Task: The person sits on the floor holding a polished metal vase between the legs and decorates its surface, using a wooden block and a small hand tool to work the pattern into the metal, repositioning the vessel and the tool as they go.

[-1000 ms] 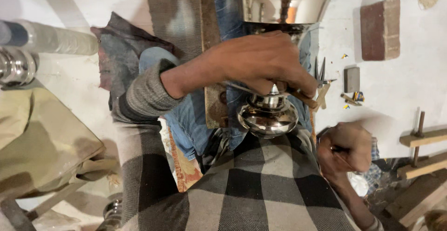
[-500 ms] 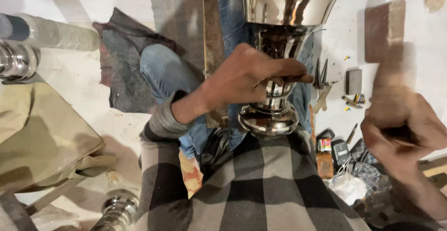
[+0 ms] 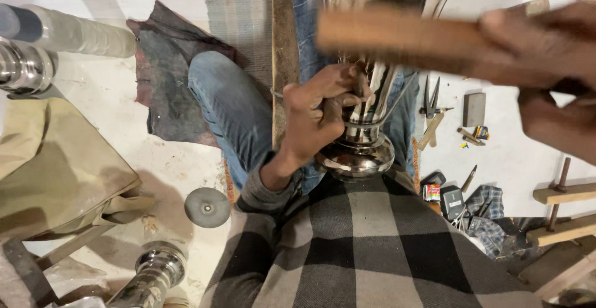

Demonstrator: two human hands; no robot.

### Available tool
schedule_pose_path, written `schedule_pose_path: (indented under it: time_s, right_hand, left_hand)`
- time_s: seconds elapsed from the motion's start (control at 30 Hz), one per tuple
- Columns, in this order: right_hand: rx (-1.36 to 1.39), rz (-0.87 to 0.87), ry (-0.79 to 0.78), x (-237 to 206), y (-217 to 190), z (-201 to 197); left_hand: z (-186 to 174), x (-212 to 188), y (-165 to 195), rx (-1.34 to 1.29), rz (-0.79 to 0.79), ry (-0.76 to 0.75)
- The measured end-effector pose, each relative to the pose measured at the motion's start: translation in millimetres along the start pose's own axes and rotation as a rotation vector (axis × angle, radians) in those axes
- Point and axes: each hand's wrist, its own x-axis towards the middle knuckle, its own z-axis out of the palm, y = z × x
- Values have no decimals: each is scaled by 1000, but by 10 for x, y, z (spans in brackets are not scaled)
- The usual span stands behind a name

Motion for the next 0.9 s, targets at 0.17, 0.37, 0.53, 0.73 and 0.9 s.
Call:
schedule_pose_path:
  time_s: [0.17,0.37,0.53,0.73,0.9]
  right_hand:
    - [-638,-390,-428,346,-308,40]
    - [-675,-379,-514,530,-614,153]
    - [181,-519,-128,287,-7,612]
    - [410,-450,37,-183,942,921]
    - [342,-450,68,-338,870,633]
  left_hand:
    - [111,-43,76,199,25,180]
    - [79,9,20,196,103,220]
    - [108,67,-123,213,151,-11]
    - [-42,170,-84,587,210,-328]
    - [-128,181,-57,605,180,-398]
